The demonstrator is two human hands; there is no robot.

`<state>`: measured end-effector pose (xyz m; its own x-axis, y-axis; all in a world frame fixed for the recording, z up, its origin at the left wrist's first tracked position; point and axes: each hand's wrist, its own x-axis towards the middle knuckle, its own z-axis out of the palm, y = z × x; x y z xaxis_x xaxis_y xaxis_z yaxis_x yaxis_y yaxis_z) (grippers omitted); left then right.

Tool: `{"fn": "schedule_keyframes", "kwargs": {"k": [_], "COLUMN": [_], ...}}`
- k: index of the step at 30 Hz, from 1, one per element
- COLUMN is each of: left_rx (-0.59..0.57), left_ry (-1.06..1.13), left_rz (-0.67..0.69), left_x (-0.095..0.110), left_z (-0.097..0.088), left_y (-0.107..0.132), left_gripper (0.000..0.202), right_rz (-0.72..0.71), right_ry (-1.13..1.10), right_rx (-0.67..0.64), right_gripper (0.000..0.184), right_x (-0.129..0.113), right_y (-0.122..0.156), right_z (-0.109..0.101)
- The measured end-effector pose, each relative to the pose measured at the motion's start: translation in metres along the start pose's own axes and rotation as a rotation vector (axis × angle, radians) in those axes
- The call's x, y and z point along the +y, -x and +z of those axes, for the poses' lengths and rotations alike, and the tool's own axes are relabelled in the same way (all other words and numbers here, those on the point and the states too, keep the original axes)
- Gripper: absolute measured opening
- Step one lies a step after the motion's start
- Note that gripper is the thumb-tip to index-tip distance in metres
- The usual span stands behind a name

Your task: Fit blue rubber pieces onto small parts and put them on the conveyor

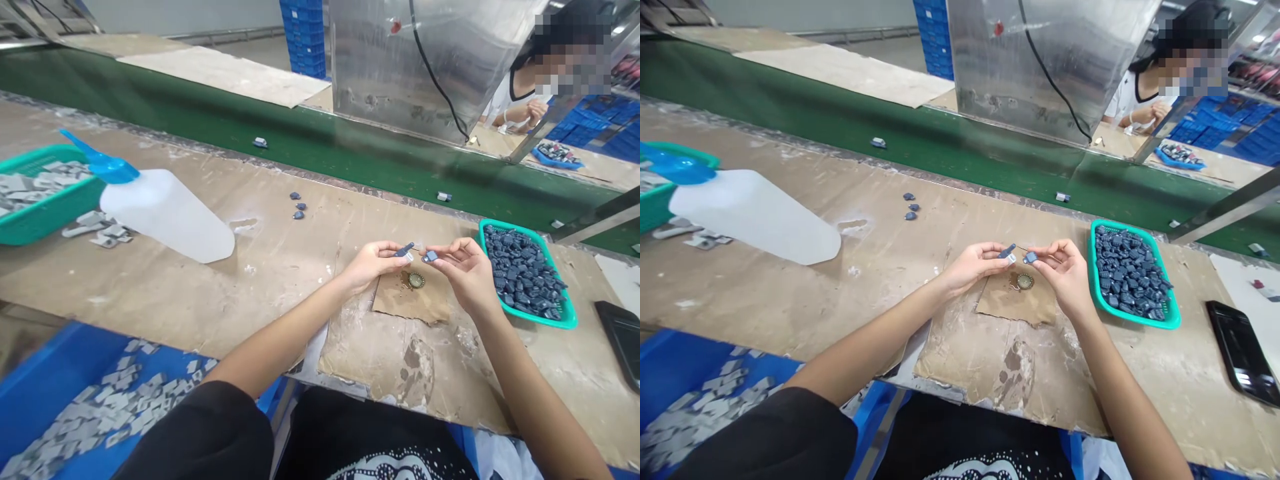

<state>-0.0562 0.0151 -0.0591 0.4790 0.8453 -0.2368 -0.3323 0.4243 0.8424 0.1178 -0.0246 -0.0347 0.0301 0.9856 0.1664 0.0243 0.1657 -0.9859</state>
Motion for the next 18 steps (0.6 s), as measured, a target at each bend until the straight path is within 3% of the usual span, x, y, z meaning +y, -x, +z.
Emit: {"fn": "schedule_keyframes", "kwargs": {"k": [5, 13, 18], "left_rx": [-0.036, 0.13, 0.101], "left_ry": [-0.11, -0.138, -0.125], "left_rz": [0.022, 0.158, 0.172], "left_x": [0.0, -0.004, -0.012], "left_z": [0.003, 0.008, 0.012], "left_y": [0.005, 0.008, 0.01], "left_gripper": [0.029, 0.028, 0.033], "right_rz": [0.076, -0.07, -0.066], "right_ry": [-0.048, 0.13, 0.127], "right_rx": [-0.012, 0.002, -0.019], "right_gripper": [0.037, 0.029, 0.025], "right_x": [0.001, -0.002, 0.0], "right_y": [-0.005, 0.001, 0.007], "right_z": [0.007, 0.018, 0.015]}}
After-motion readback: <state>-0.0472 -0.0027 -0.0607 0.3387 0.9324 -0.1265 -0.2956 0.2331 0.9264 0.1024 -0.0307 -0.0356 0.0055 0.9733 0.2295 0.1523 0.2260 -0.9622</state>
